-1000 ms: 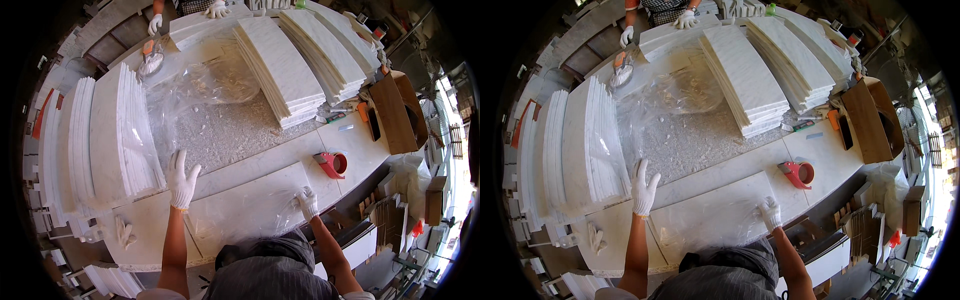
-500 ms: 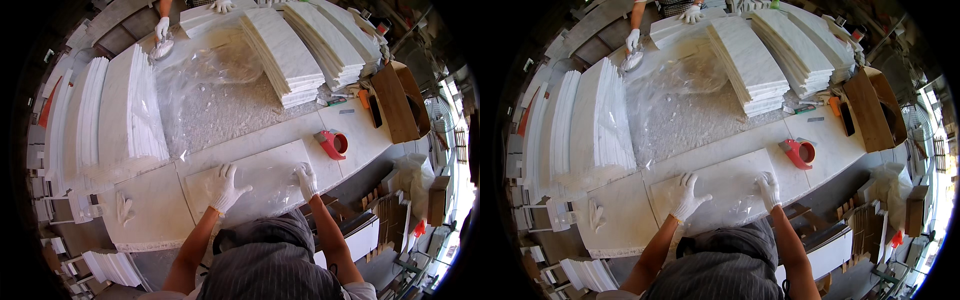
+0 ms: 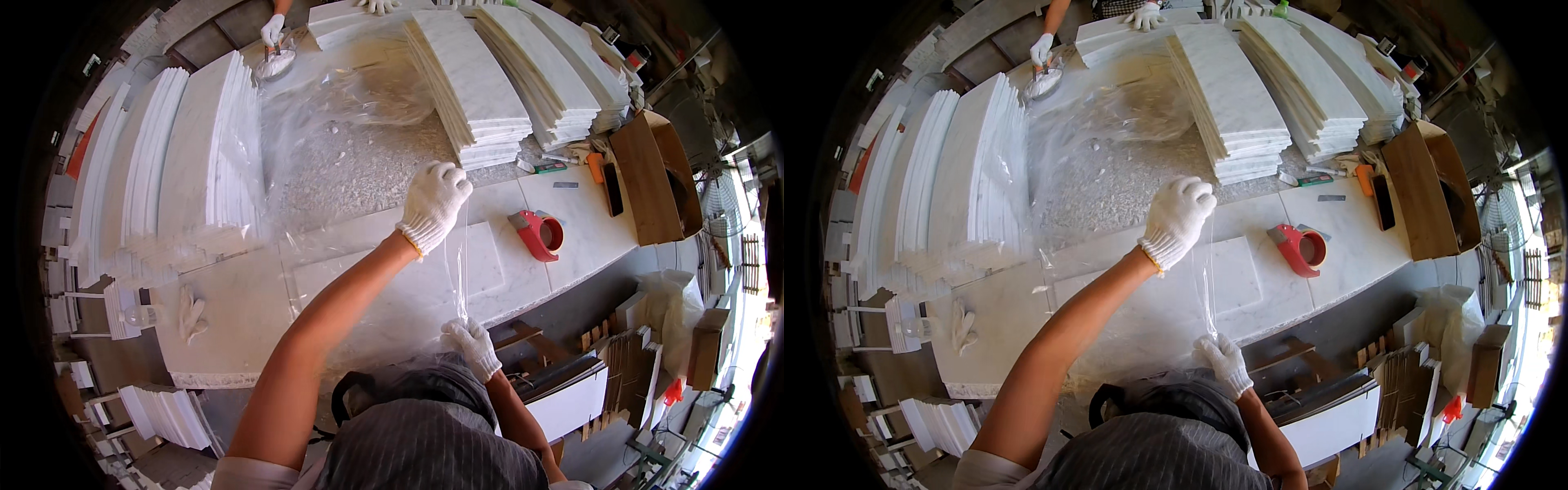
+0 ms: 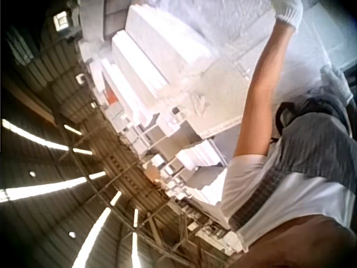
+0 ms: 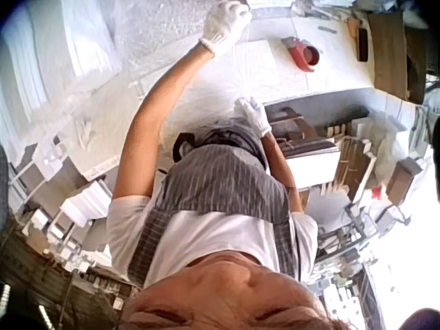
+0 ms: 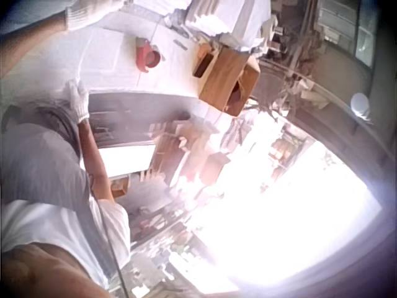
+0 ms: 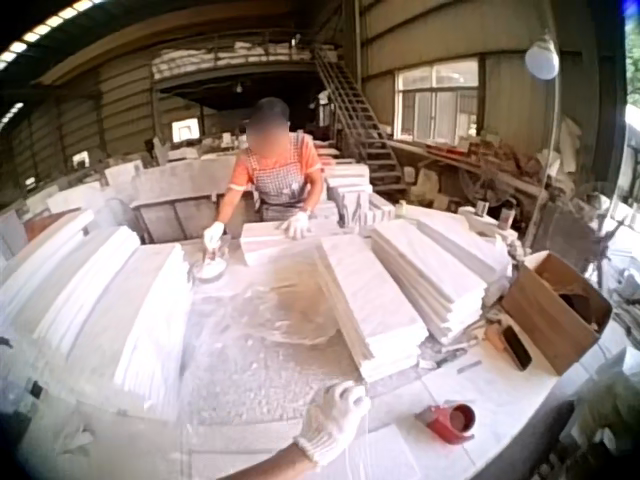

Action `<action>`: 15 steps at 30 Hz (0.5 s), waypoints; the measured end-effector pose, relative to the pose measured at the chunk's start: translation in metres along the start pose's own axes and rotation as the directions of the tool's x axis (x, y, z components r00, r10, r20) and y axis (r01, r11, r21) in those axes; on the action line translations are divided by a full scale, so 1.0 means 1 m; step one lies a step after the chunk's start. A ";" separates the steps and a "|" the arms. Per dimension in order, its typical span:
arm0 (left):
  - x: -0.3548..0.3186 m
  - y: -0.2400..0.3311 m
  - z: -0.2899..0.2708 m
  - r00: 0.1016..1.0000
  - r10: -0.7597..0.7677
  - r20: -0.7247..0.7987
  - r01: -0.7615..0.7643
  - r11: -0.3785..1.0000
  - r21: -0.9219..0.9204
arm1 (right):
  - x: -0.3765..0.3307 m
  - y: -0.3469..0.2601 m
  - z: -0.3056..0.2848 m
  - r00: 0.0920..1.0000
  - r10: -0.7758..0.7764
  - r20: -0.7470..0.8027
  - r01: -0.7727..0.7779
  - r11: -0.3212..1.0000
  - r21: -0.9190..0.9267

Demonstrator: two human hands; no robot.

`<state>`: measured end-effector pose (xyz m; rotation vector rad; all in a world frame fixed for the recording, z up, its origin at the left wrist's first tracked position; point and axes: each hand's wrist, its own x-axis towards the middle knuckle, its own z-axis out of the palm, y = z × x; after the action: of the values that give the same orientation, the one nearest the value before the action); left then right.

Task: The person wraps individual white rectangular tiles in clear plastic film on a workbench, then places them into a cardboard box. The person uses a tape dispenser to seal the plastic and handles the tiles with gloved hands.

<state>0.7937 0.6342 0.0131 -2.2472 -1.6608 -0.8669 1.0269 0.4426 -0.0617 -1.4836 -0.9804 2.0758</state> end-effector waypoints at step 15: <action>-0.196 0.110 -0.034 0.952 -0.282 0.119 0.301 0.935 -0.190 | -0.020 0.059 -0.051 0.931 -0.365 0.003 0.350 0.892 -0.285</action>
<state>0.8470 0.4240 -0.0530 -2.2311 -2.0728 -1.0646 1.0856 0.4049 -0.1020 -1.3484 -1.4563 1.6804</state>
